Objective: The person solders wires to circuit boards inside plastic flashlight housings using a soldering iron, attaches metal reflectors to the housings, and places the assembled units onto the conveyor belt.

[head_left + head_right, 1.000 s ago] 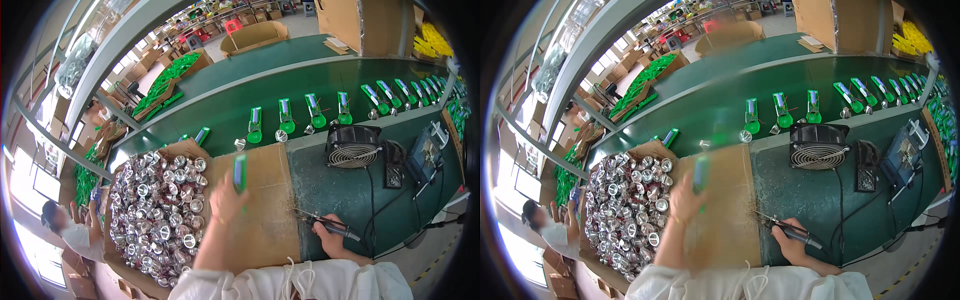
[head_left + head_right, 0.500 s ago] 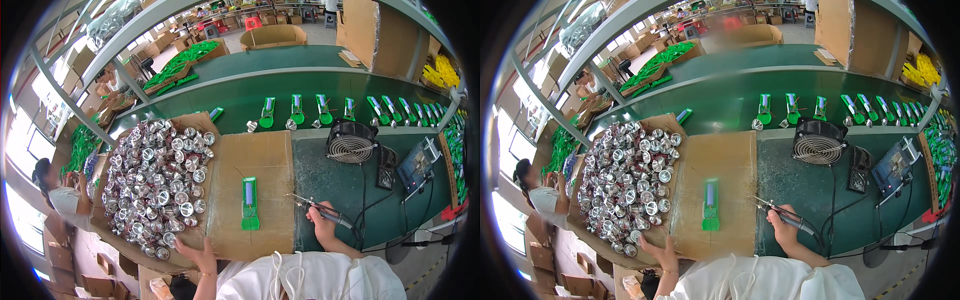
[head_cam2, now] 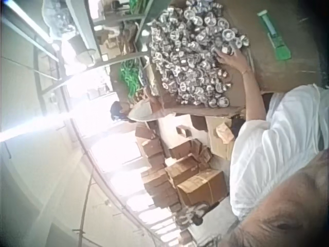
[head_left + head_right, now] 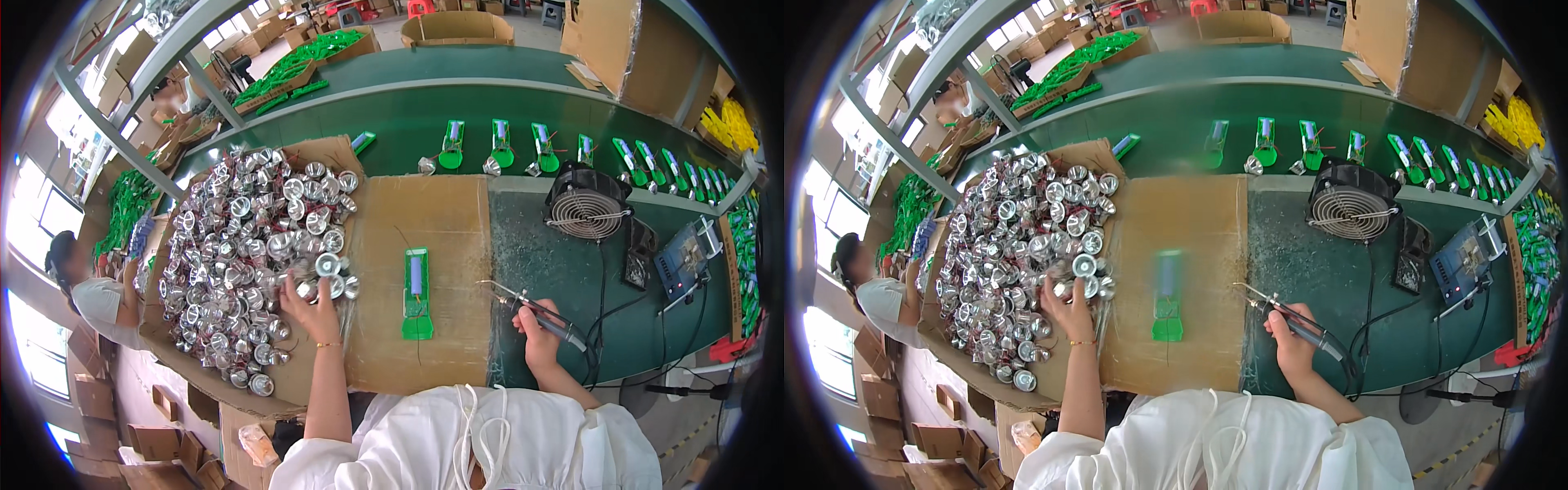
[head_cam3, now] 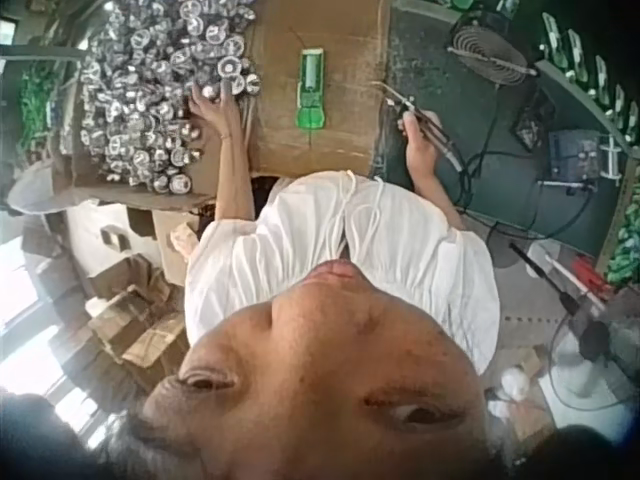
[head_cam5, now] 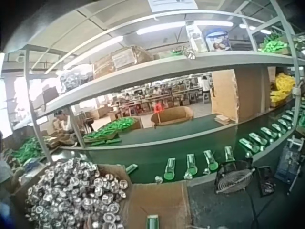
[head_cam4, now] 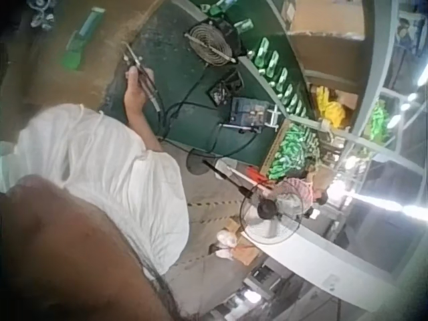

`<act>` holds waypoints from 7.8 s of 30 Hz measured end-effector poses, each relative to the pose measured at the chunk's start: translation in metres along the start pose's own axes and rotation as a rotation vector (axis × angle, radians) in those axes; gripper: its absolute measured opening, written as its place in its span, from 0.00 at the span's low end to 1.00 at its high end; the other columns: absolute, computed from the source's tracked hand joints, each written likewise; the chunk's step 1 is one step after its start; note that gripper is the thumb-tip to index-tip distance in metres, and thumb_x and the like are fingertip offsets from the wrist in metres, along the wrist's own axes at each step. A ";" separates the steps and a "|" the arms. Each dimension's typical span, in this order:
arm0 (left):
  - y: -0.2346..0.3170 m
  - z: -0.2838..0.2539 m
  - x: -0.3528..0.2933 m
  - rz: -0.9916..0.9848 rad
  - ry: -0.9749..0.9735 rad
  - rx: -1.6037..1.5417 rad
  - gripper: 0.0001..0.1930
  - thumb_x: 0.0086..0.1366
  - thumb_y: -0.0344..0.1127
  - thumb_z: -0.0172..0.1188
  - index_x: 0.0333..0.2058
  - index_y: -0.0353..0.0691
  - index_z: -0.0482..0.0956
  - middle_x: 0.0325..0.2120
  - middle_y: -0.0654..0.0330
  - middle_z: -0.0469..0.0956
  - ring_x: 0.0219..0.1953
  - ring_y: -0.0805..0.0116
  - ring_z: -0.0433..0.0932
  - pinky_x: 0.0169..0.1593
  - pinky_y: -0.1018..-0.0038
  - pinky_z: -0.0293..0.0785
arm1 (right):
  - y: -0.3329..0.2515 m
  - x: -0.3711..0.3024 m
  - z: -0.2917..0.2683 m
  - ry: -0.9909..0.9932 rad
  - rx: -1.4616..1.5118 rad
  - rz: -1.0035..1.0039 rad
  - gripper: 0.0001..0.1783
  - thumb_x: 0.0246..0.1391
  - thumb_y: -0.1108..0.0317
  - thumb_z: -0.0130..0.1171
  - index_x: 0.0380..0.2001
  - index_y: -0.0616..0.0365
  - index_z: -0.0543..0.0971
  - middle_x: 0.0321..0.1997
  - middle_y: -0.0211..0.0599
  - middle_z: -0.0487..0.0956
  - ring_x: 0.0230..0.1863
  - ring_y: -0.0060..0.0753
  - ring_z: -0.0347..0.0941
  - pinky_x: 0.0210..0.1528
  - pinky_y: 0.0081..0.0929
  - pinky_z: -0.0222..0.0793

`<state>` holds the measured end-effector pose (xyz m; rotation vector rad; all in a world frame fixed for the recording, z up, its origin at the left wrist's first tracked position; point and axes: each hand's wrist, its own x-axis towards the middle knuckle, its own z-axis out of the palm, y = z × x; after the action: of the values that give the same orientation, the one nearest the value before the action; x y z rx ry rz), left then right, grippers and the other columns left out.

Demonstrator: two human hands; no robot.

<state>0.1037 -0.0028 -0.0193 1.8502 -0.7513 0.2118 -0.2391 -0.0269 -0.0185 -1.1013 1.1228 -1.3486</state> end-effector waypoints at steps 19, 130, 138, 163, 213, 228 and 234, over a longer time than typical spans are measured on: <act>0.091 -0.009 -0.084 0.734 -0.802 0.166 0.26 0.47 0.35 0.61 0.48 0.42 0.68 0.54 0.48 0.59 0.57 0.46 0.56 0.55 0.55 0.55 | -0.006 -0.009 0.001 0.003 -0.075 0.009 0.08 0.51 0.70 0.56 0.31 0.64 0.72 0.23 0.35 0.75 0.23 0.19 0.70 0.25 0.15 0.65; 0.083 0.020 -0.066 0.141 -1.017 -0.048 0.06 0.48 0.33 0.65 0.21 0.36 0.80 0.23 0.59 0.72 0.20 0.67 0.72 0.26 0.74 0.68 | -0.008 -0.018 0.019 -0.111 -0.105 -0.070 0.08 0.50 0.71 0.57 0.29 0.64 0.71 0.23 0.36 0.76 0.25 0.20 0.72 0.28 0.18 0.67; 0.088 0.009 -0.065 -0.271 -0.904 -0.224 0.07 0.52 0.33 0.62 0.26 0.34 0.79 0.19 0.54 0.78 0.22 0.71 0.78 0.27 0.79 0.72 | -0.004 -0.008 0.004 -0.042 -0.107 -0.030 0.08 0.50 0.72 0.57 0.29 0.65 0.70 0.23 0.37 0.76 0.24 0.21 0.72 0.28 0.18 0.68; 0.082 0.279 0.169 0.474 -0.952 0.804 0.39 0.43 0.43 0.63 0.56 0.46 0.57 0.49 0.49 0.67 0.49 0.53 0.70 0.51 0.64 0.67 | 0.014 0.013 -0.022 -0.028 -0.127 -0.004 0.09 0.41 0.74 0.62 0.27 0.61 0.72 0.25 0.37 0.75 0.23 0.24 0.70 0.26 0.21 0.66; 0.128 -0.013 0.006 -0.192 -0.842 -0.608 0.05 0.62 0.28 0.50 0.30 0.36 0.73 0.21 0.63 0.76 0.23 0.80 0.72 0.27 0.84 0.67 | -0.004 0.002 -0.011 0.069 -0.073 -0.026 0.08 0.50 0.71 0.57 0.30 0.64 0.70 0.23 0.36 0.75 0.24 0.20 0.70 0.28 0.18 0.68; 0.083 0.028 -0.056 0.135 -0.914 -0.238 0.04 0.55 0.28 0.58 0.27 0.33 0.75 0.34 0.54 0.75 0.28 0.65 0.77 0.30 0.74 0.71 | -0.012 0.000 0.029 -0.162 -0.202 -0.166 0.09 0.45 0.70 0.61 0.28 0.63 0.73 0.20 0.31 0.75 0.21 0.16 0.68 0.23 0.17 0.64; 0.083 0.030 -0.063 0.270 -0.781 -0.197 0.03 0.53 0.26 0.58 0.26 0.33 0.75 0.26 0.56 0.77 0.24 0.65 0.76 0.28 0.75 0.71 | -0.006 0.005 0.039 -0.158 -0.170 -0.148 0.08 0.46 0.71 0.61 0.27 0.63 0.72 0.19 0.28 0.74 0.19 0.13 0.67 0.22 0.15 0.63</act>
<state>-0.0002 -0.0238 0.0032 1.6187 -1.4985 -0.4315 -0.2017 -0.0342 -0.0070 -1.4130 1.0706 -1.2710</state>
